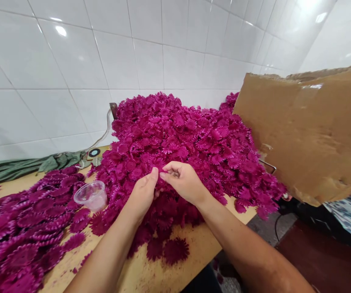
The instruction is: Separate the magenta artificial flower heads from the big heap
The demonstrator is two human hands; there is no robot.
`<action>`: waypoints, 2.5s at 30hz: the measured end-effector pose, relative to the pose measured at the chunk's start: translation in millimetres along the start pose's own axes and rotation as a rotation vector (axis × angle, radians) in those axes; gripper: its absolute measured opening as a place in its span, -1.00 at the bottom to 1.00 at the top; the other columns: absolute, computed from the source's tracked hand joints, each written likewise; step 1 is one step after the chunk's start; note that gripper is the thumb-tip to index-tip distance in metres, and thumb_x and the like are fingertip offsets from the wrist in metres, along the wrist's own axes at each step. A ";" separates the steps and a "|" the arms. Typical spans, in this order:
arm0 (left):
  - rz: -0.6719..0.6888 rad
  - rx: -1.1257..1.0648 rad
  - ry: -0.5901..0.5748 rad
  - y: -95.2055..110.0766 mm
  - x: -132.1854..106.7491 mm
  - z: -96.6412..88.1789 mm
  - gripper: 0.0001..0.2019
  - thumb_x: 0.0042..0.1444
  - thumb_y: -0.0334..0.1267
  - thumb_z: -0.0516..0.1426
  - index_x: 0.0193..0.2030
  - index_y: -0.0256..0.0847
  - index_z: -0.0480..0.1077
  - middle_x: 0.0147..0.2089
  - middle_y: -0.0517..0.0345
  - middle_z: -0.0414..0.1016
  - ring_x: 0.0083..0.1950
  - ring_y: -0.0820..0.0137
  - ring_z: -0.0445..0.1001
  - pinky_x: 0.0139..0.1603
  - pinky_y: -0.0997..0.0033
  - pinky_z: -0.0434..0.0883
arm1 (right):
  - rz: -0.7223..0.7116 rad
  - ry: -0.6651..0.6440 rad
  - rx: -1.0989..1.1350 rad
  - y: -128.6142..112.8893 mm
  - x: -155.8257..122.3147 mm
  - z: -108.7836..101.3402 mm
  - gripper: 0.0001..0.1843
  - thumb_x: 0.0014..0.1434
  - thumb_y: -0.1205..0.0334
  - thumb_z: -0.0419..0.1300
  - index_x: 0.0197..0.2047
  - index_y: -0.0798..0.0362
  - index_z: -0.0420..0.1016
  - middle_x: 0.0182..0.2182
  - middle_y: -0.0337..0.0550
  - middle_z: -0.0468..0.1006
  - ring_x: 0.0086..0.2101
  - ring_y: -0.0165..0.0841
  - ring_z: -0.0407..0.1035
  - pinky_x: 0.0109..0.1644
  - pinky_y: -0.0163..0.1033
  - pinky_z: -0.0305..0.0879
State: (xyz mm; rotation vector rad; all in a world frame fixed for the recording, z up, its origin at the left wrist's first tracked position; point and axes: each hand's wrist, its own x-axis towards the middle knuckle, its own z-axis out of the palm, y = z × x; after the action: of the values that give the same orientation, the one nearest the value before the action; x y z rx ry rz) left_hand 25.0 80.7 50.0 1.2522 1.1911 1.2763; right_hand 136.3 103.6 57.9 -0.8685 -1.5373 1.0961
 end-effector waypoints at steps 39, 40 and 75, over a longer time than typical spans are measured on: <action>0.005 -0.113 0.010 5.0 0.1 -4.4 -0.70 -0.29 -0.08 0.24 -0.61 -0.27 0.28 -0.67 0.28 0.32 -0.65 0.61 0.14 -0.63 0.59 0.09 | 0.068 0.249 -0.135 1.0 1.2 -23.6 -0.68 -0.20 0.34 0.20 -0.27 0.10 0.40 -0.29 -0.14 0.41 -0.31 -0.41 0.28 -0.20 -0.27 0.25; 0.031 -0.063 0.028 3.3 1.9 -4.9 -0.67 -0.27 -0.04 0.22 -0.65 -0.26 0.26 -0.70 0.29 0.28 -0.66 0.62 0.11 -0.63 0.59 0.08 | 0.066 0.271 -0.137 -1.5 0.5 -21.6 -0.64 -0.19 0.33 0.21 -0.22 0.10 0.40 -0.21 -0.09 0.39 -0.26 -0.40 0.28 -0.17 -0.26 0.26; 0.476 0.439 0.000 1.1 1.8 -1.7 -0.69 0.00 -0.18 0.05 -0.12 -0.24 0.35 -0.24 0.07 0.41 -0.26 0.38 0.40 -0.19 0.31 0.38 | 0.066 0.197 -0.051 -0.8 -4.1 -26.4 -0.72 -0.18 0.05 0.18 -0.59 0.10 0.29 -0.69 -0.37 0.24 -0.61 -0.54 0.07 -0.51 -0.35 0.01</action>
State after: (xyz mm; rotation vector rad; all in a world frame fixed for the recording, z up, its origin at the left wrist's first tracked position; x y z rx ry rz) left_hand 23.2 82.4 51.3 1.9438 1.2589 1.3876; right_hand 163.0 105.2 59.3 -1.0372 -1.3858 0.9908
